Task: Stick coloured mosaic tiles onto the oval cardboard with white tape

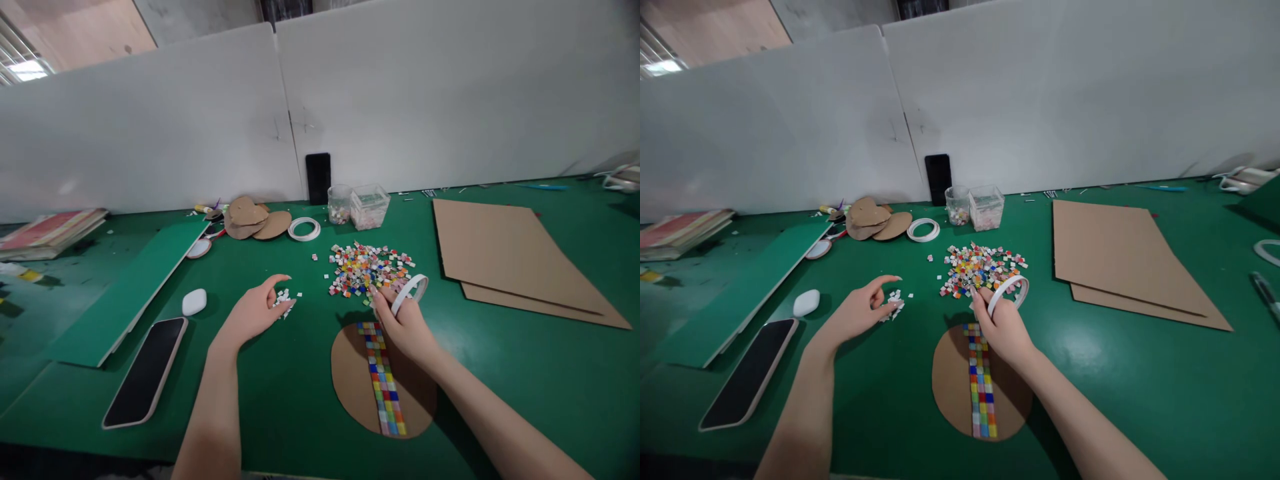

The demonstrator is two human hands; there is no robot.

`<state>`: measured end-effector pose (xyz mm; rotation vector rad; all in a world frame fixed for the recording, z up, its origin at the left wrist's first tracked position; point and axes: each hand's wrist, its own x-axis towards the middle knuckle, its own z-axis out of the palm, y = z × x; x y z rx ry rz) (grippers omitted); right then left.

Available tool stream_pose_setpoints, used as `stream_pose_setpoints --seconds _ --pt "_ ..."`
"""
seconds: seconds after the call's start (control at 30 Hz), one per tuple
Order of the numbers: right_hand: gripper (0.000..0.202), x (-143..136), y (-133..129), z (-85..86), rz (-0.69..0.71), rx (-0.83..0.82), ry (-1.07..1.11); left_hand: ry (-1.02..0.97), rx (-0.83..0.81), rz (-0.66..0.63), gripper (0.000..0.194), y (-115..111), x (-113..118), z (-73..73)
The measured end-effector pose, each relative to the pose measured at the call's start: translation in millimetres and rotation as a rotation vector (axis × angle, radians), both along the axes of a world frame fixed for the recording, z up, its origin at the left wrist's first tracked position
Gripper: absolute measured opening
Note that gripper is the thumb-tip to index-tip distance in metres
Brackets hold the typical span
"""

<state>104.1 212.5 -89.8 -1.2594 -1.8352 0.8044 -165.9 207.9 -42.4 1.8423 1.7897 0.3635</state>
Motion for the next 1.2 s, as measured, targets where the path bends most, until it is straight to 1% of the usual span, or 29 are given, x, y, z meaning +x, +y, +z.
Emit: stream_pose_setpoints --seconds 0.17,0.23,0.3,0.4,0.47,0.5,0.57,0.63,0.73,0.83,0.9,1.0,1.1,1.2 --pt "0.028 -1 0 1.2 0.006 0.008 -0.005 -0.062 0.018 0.075 0.041 0 -3 -1.2" --pt "0.028 -1 0 1.5 0.005 0.013 -0.005 -0.046 0.094 0.095 0.038 0 -4 -1.1" --pt "0.028 -1 0 1.9 0.003 0.017 -0.006 -0.013 0.204 0.095 0.033 2 -2 -1.9" --pt "0.029 -1 -1 2.8 0.007 0.005 -0.004 0.037 0.346 0.069 0.027 7 8 -6.1" --pt "0.029 -1 -1 3.7 0.013 -0.005 0.001 0.078 0.397 0.002 0.026 12 19 -10.6" --pt "0.029 -1 -1 4.1 0.014 -0.006 0.003 0.111 0.407 -0.054 0.026 15 26 -13.2" --pt "0.03 -1 0 4.5 0.011 -0.001 0.007 0.215 0.405 -0.166 0.025 23 40 -18.7" --pt "0.03 -1 1 4.2 0.007 0.008 0.012 0.358 0.395 -0.217 0.028 34 54 -25.0" --pt "0.029 0 3 2.3 0.013 0.026 0.021 0.433 0.381 -0.222 0.031 52 71 -36.4" --pt "0.028 1 5 0.4 0.01 0.046 0.009 0.452 0.358 -0.227 0.032 65 81 -47.1" --pt "0.027 2 6 0.2 0.001 0.06 -0.007 0.445 0.341 -0.22 0.031 69 84 -51.7" --pt "0.026 2 5 1.9 -0.005 0.069 -0.014 0.4 0.311 -0.201 0.026 72 82 -53.3" --pt "0.026 2 5 4.3 0.0 0.056 -0.02 0.305 0.273 -0.182 0.025 73 78 -49.4" --pt "0.026 2 5 5.3 0.005 0.041 -0.02 0.147 0.218 -0.178 0.032 72 76 -41.9"
